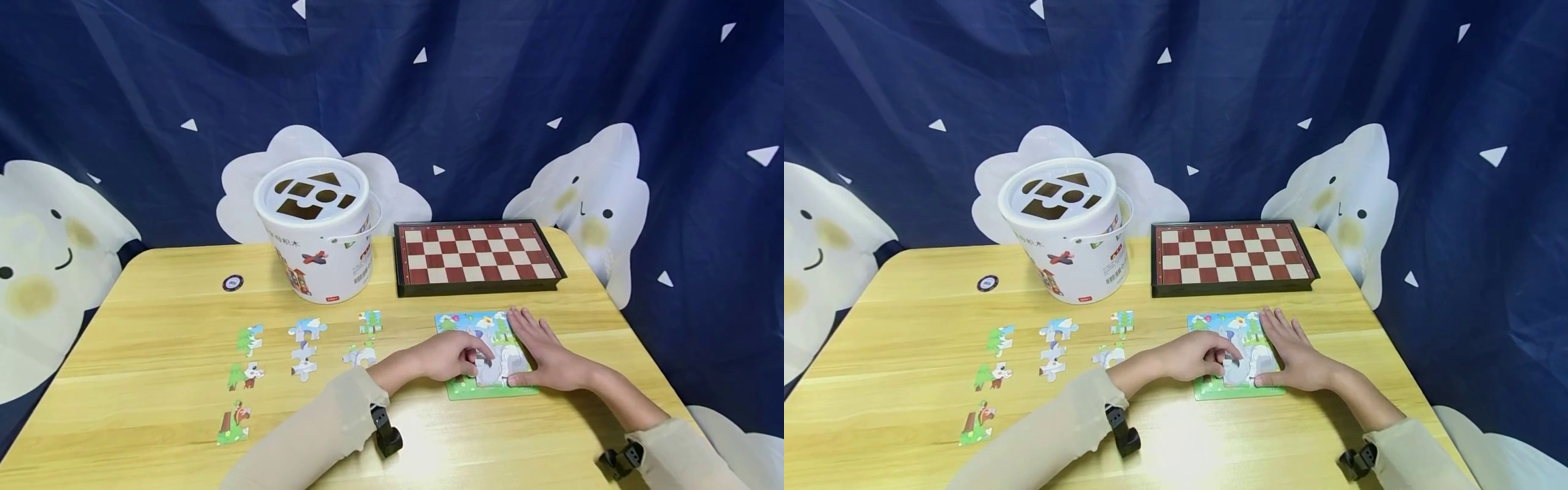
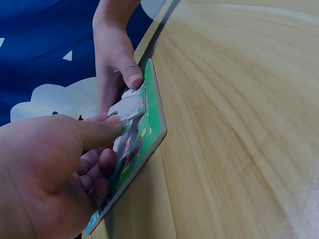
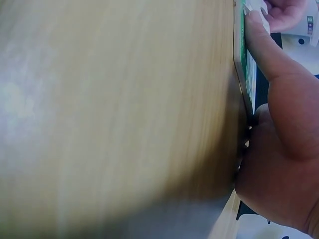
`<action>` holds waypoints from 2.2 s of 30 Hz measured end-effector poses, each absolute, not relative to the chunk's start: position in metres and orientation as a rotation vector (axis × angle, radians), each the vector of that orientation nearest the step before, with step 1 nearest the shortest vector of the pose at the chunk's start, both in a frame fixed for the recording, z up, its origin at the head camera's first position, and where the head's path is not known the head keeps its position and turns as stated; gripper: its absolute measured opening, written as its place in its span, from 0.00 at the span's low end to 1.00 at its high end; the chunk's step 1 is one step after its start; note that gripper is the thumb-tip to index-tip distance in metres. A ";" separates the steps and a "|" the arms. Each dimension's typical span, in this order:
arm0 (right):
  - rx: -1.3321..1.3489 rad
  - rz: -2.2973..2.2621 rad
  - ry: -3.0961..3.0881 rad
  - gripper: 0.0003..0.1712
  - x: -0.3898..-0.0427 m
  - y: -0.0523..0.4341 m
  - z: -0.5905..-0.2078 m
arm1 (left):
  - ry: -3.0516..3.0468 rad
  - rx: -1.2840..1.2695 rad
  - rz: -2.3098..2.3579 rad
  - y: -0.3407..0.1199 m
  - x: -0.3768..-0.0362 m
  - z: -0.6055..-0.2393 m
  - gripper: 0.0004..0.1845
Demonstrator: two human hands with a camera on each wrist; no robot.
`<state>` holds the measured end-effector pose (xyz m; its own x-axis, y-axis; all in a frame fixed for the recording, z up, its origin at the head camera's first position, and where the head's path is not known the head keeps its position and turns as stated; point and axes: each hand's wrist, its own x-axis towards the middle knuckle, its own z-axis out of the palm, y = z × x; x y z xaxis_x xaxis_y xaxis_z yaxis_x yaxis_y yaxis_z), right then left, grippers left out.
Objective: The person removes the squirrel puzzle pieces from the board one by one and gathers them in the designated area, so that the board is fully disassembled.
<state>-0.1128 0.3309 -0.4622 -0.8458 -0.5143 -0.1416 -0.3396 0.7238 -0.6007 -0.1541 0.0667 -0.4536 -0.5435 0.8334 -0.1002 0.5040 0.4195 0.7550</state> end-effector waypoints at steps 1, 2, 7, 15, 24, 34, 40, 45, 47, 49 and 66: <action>-0.669 -0.832 2.630 0.66 -0.113 0.331 -0.462 | 2.210 1.124 0.959 0.067 -0.154 -0.453 0.13; -0.670 -0.832 2.630 0.66 -0.113 0.331 -0.462 | 2.201 1.106 0.983 0.066 -0.154 -0.453 0.13; -0.692 -0.844 2.636 0.66 -0.113 0.331 -0.461 | 2.154 1.027 1.125 0.065 -0.154 -0.452 0.13; -0.712 -0.829 2.643 0.66 -0.114 0.332 -0.462 | 2.141 1.015 1.251 0.060 -0.159 -0.455 0.14; -0.702 -0.834 2.637 0.66 -0.113 0.332 -0.463 | 2.135 0.978 1.358 0.046 -0.165 -0.449 0.14; -0.696 -0.837 2.639 0.66 -0.112 0.331 -0.463 | 2.118 0.900 1.401 0.003 -0.161 -0.437 0.15; -0.707 -0.826 2.649 0.66 -0.113 0.332 -0.466 | 2.149 0.898 1.378 -0.035 -0.156 -0.432 0.15; -0.706 -0.826 2.648 0.66 -0.114 0.332 -0.465 | 2.190 0.884 1.369 -0.074 -0.153 -0.428 0.14; -0.703 -0.827 2.645 0.66 -0.114 0.331 -0.464 | 2.191 0.874 1.391 -0.091 -0.152 -0.427 0.14; -0.698 -0.827 2.642 0.66 -0.114 0.331 -0.463 | 2.195 0.857 1.413 -0.107 -0.149 -0.426 0.14; -0.693 -0.813 2.644 0.66 -0.114 0.330 -0.464 | 2.288 0.748 1.347 -0.205 -0.123 -0.422 0.14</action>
